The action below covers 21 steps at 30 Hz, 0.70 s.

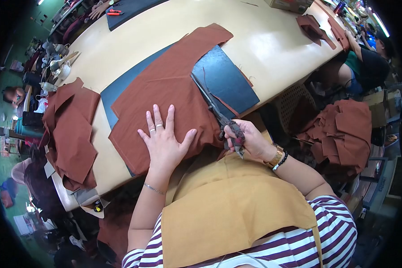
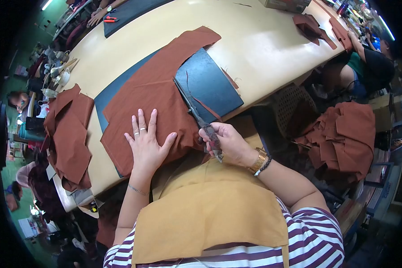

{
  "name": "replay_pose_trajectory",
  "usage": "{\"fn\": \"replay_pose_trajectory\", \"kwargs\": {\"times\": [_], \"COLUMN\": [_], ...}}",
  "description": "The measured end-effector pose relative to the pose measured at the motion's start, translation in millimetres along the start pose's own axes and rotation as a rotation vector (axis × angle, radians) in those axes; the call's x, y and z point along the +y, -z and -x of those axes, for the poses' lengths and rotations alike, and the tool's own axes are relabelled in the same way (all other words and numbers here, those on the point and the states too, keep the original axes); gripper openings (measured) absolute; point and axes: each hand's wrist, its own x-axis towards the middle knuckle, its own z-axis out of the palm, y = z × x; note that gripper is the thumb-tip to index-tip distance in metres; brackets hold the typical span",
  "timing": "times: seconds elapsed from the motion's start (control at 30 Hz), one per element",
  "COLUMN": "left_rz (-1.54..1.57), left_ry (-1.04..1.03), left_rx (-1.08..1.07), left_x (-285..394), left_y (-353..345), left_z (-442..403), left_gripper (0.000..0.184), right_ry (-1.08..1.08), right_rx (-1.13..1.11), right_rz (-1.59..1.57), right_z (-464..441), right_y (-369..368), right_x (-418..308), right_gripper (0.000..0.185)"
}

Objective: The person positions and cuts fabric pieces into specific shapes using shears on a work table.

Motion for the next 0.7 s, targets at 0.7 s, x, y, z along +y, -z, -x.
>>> {"fn": "replay_pose_trajectory", "kwargs": {"times": [0.7], "left_rz": [-0.298], "left_ry": [-0.190], "left_rx": [0.169], "left_x": [-171], "left_y": [41], "left_z": [-132], "left_gripper": [0.080], "right_ry": [0.186], "right_rx": [0.124], "right_rz": [-0.344], "right_z": [6], "right_y": [29], "right_x": [14], "right_gripper": [0.057]}}
